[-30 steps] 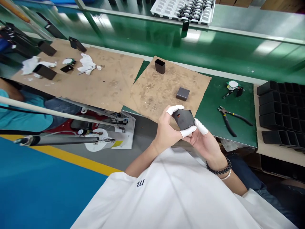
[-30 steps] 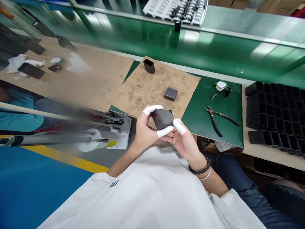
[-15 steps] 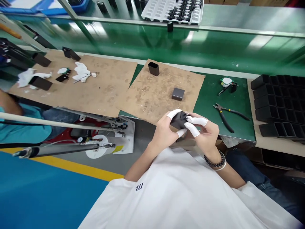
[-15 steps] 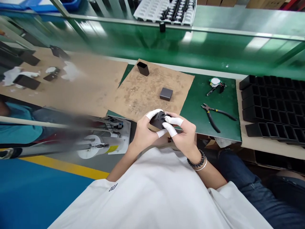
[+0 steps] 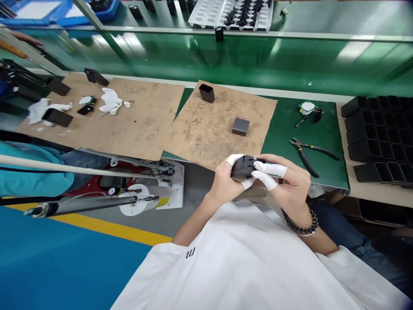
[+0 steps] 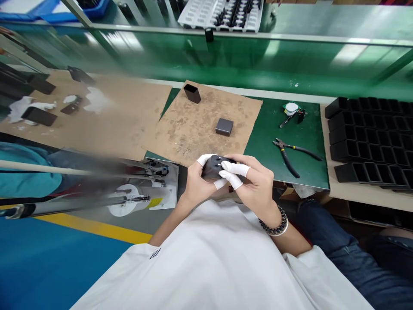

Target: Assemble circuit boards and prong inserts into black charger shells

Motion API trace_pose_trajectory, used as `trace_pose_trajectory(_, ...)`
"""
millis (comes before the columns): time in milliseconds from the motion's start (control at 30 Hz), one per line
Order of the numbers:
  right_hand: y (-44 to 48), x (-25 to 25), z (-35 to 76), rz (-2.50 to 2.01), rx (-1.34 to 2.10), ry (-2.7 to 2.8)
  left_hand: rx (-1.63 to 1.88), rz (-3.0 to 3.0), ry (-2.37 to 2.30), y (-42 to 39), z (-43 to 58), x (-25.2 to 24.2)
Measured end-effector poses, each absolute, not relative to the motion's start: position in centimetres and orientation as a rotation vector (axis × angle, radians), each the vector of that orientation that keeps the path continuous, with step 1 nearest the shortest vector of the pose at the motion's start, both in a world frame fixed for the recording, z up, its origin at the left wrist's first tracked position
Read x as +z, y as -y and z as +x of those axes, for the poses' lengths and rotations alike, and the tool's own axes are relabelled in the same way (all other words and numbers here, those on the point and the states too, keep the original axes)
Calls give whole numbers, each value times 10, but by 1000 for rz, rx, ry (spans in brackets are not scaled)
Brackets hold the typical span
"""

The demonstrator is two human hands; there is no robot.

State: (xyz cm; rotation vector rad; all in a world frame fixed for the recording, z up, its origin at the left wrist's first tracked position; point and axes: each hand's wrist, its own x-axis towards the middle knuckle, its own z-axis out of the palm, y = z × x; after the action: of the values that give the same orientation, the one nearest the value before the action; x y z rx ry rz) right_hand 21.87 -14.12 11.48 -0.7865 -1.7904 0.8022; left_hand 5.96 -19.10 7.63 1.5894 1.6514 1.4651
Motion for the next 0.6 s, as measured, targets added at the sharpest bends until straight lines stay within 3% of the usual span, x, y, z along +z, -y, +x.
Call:
trace_pose_trajectory(433,146,124,230,-682,775,1896,1564,1697,-1427,188,60,75)
trace_pose_trajectory(600,136,114,232,-710,947,1997,1438,1656,-1429,186,56,66)
